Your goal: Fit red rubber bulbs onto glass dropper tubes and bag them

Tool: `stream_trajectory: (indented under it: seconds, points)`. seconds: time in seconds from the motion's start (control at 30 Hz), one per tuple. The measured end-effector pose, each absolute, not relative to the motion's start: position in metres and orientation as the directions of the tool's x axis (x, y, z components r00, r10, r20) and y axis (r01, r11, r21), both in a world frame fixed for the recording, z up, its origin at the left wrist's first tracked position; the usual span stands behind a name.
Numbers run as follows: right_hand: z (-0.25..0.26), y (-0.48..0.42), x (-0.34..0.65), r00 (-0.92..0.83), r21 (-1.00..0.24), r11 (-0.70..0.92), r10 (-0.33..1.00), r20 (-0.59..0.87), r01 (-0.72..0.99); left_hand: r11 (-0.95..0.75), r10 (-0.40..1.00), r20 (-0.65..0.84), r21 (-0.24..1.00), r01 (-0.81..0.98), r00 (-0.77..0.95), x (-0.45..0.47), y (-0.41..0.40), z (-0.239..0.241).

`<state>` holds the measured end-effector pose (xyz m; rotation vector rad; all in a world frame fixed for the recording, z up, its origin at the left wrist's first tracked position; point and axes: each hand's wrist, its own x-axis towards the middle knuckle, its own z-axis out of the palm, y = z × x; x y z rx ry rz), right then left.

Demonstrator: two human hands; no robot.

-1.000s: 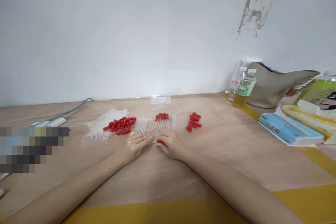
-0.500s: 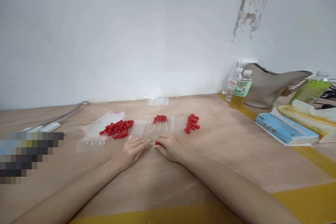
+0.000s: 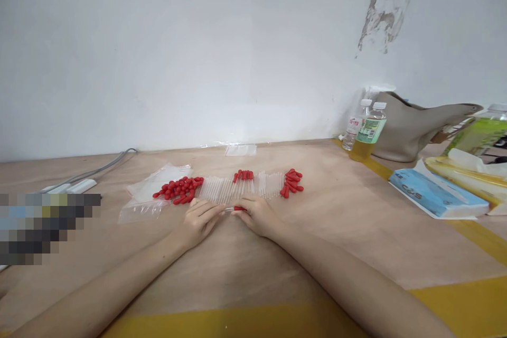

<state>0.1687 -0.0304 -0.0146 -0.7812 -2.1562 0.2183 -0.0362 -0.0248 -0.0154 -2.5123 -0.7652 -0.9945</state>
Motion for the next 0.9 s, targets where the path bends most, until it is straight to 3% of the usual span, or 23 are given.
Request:
stream_trajectory:
  seconds: [0.47,0.73,0.83,0.9]
  points:
    - [-0.014,-0.03,0.177,-0.441,-0.489,0.742,0.667,0.6,0.458,-0.811,0.4,0.71,-0.02,0.585,0.579,-0.038,-0.024,-0.02]
    - [-0.006,-0.019,0.174,-0.29,-0.852,0.502,0.846,0.448,0.148,-0.798,0.523,0.641,0.138,0.586,0.561,-0.037,-0.028,-0.011]
    - [0.008,0.004,0.185,-0.129,-0.915,0.399,0.912,0.389,0.058,-0.751,0.582,0.622,0.162,0.641,0.524,-0.036,-0.032,-0.005]
    - [0.02,0.025,0.195,-0.032,-0.924,0.361,0.932,0.36,0.129,-0.716,0.609,0.625,0.168,0.677,0.489,-0.036,-0.033,-0.003]
